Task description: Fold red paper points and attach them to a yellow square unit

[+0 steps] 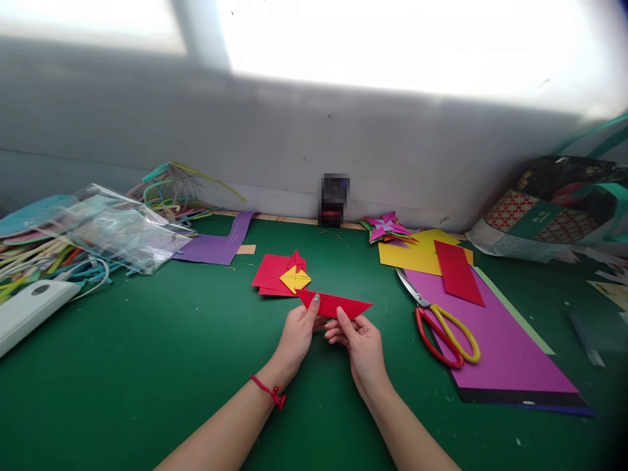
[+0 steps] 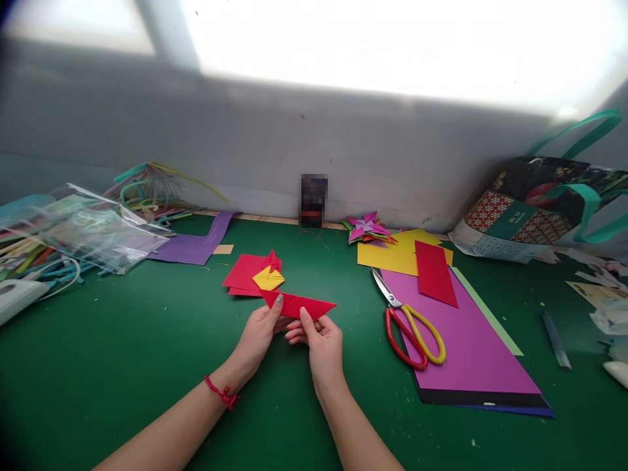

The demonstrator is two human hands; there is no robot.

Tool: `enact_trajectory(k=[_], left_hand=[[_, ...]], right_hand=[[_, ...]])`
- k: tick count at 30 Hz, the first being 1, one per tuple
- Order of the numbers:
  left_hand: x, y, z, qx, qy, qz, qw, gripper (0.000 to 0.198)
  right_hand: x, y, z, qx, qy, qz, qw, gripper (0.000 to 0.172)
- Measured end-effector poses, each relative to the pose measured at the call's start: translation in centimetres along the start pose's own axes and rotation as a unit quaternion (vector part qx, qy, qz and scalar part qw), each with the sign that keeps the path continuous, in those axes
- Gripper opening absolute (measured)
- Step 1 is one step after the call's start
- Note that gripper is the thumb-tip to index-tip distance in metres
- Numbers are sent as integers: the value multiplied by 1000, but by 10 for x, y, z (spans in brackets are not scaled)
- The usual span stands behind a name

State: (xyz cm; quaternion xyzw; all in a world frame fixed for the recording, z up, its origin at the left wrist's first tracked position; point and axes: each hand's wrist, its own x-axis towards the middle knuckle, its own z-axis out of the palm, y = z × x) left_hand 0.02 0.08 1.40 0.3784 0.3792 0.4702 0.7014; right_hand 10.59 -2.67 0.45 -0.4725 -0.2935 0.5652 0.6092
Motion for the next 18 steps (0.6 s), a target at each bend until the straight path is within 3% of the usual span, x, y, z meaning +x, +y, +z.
enact_trajectory(k=[9,18], left_hand=[[0,2,0,37,-6,0,999,37],[-1,4,4,56,55,27,997,29]], right_hand=[[0,-2,-1,1,3,6,1000,25],[-1,0,0,-22,-3,-7,1000,26]])
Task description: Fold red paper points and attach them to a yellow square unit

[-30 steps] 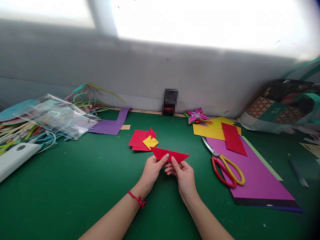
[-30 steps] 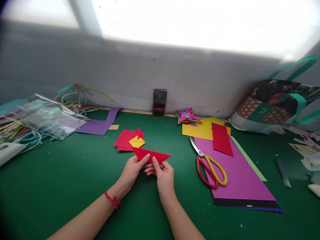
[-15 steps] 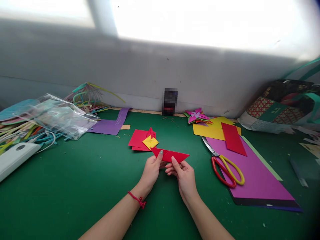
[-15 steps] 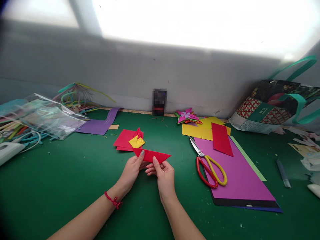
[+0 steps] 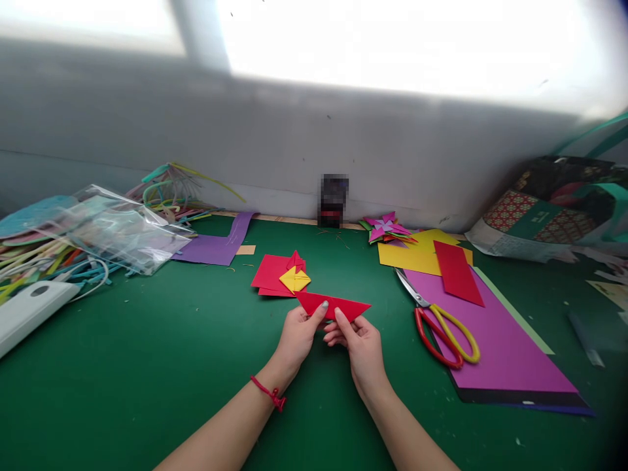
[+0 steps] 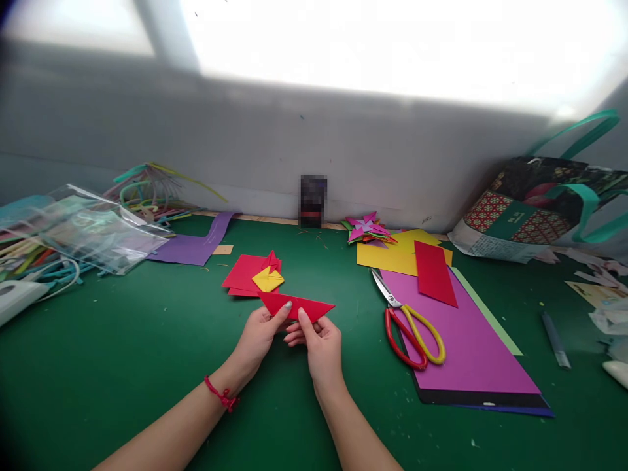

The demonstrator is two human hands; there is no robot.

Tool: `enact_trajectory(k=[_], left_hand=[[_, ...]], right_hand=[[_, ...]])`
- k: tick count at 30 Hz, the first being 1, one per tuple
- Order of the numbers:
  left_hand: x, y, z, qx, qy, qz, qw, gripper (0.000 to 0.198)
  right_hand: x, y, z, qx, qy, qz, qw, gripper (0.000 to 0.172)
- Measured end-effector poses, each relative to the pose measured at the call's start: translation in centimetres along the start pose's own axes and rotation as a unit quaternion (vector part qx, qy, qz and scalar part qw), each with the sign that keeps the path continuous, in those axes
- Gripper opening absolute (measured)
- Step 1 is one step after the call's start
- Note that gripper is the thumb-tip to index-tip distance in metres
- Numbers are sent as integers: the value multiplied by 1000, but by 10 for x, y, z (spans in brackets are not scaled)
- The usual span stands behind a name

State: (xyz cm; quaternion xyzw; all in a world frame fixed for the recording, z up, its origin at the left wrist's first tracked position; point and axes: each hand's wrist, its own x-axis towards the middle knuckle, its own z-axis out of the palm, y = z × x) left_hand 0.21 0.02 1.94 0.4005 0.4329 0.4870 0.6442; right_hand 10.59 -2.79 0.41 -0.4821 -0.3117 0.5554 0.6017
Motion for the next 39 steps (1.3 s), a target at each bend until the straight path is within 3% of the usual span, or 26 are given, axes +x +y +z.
enact_trajectory(k=[12,21,28,39], left_hand=[[-4,-6,-1,99,33,82,991,29],[-4,-3,0,58,-10,29,998,38],[-1,-6,-2,133,-68,17,989,48],[-2,-7,-5,158,-70,17,985,51]], right_hand=[[2,-2,2,-15,-6,9,1000,26],[6,-8,-6,-4,-10,-4,1000,22],[8,-9,-8,-5,-34,-12,999,21],[3,-6,-6,-25,-51,0,998,25]])
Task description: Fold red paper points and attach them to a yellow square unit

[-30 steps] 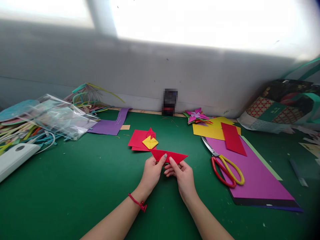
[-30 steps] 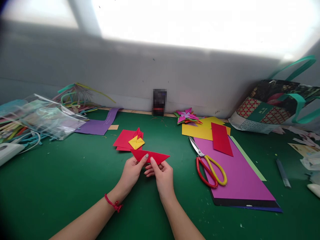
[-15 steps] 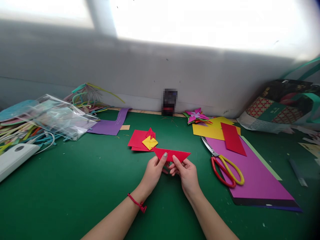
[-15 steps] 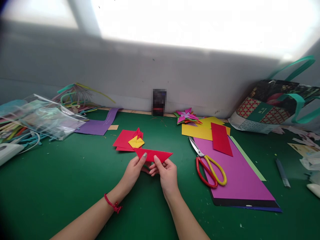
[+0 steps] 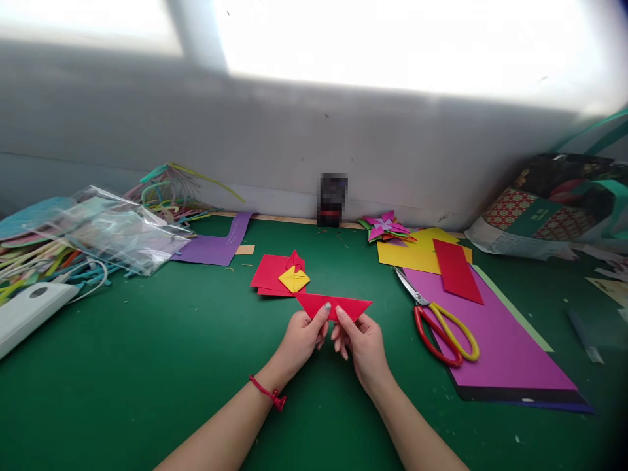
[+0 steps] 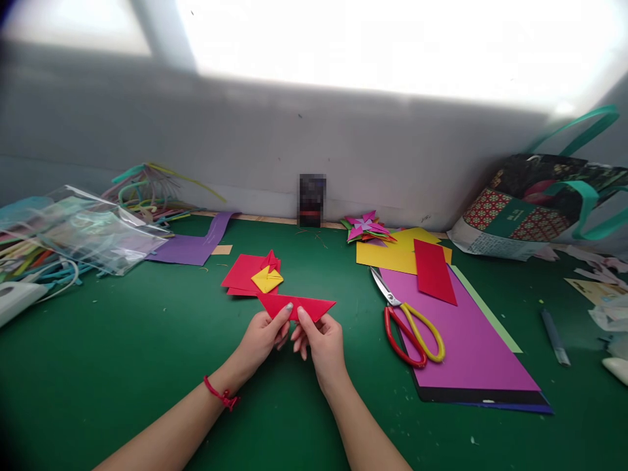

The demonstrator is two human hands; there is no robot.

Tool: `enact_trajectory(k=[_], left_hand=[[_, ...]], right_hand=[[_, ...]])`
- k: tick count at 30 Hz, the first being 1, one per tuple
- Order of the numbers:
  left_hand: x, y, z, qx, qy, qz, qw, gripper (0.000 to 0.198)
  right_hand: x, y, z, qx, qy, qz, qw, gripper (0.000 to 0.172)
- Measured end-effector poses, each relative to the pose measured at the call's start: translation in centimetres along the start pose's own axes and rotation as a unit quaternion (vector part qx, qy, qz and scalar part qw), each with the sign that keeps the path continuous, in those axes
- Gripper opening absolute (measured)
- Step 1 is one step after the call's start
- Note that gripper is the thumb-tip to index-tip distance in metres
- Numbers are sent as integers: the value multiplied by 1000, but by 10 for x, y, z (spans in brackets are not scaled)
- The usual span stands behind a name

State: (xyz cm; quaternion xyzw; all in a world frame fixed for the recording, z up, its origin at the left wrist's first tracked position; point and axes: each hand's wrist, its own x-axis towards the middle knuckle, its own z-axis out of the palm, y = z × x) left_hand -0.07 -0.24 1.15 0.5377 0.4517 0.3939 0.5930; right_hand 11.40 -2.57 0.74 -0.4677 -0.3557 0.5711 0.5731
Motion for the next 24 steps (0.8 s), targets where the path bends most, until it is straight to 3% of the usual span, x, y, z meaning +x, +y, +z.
enact_trajectory(k=[4,11,24], left_hand=[[0,0,0,-5,0,-1,1000,51],[-1,3,2,-52,-35,0,998,44],[-4,3,1,-68,-51,3,996,43]], right_hand=[[-1,0,0,-33,-4,22,999,33],[-2,-3,0,-61,-21,-16,998,40],[-2,-3,0,-87,-47,-37,994,39]])
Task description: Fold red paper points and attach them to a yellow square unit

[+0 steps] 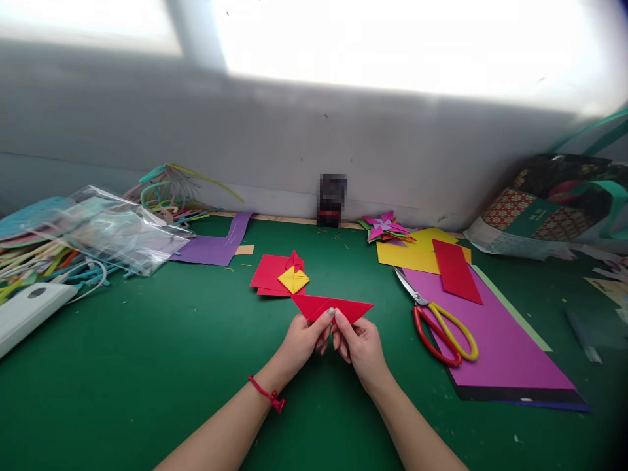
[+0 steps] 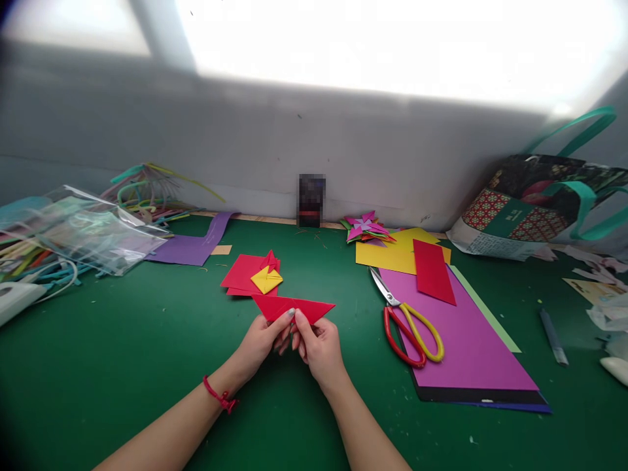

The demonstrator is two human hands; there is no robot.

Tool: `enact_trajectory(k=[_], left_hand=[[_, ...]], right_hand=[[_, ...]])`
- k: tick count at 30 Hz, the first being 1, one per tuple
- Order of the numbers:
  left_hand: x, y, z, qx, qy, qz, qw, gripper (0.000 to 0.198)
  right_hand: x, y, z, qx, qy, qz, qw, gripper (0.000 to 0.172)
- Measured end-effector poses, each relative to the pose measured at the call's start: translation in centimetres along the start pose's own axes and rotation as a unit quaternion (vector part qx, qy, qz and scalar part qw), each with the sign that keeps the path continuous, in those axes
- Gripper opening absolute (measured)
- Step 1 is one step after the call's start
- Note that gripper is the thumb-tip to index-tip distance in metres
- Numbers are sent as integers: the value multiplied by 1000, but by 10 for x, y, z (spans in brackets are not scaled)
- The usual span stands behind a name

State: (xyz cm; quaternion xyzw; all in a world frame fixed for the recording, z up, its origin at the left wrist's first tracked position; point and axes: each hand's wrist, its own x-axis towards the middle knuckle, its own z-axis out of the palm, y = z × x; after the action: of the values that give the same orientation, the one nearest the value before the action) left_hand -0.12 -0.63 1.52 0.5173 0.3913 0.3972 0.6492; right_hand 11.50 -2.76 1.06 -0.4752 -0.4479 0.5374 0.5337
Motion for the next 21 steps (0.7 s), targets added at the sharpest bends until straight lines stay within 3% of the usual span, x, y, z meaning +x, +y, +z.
enact_trajectory(k=[4,9,14,21], left_hand=[[1,-1,-1,-26,17,-2,1000,50],[3,-2,-1,24,39,-9,999,54],[3,-3,2,51,54,-6,997,53],[1,-1,3,54,31,-10,998,53]], right_hand=[[-1,-1,-1,6,1,21,1000,36],[-1,-1,-2,25,35,48,998,33],[-1,-1,0,9,32,48,998,37],[0,-4,0,-58,30,5,998,41]])
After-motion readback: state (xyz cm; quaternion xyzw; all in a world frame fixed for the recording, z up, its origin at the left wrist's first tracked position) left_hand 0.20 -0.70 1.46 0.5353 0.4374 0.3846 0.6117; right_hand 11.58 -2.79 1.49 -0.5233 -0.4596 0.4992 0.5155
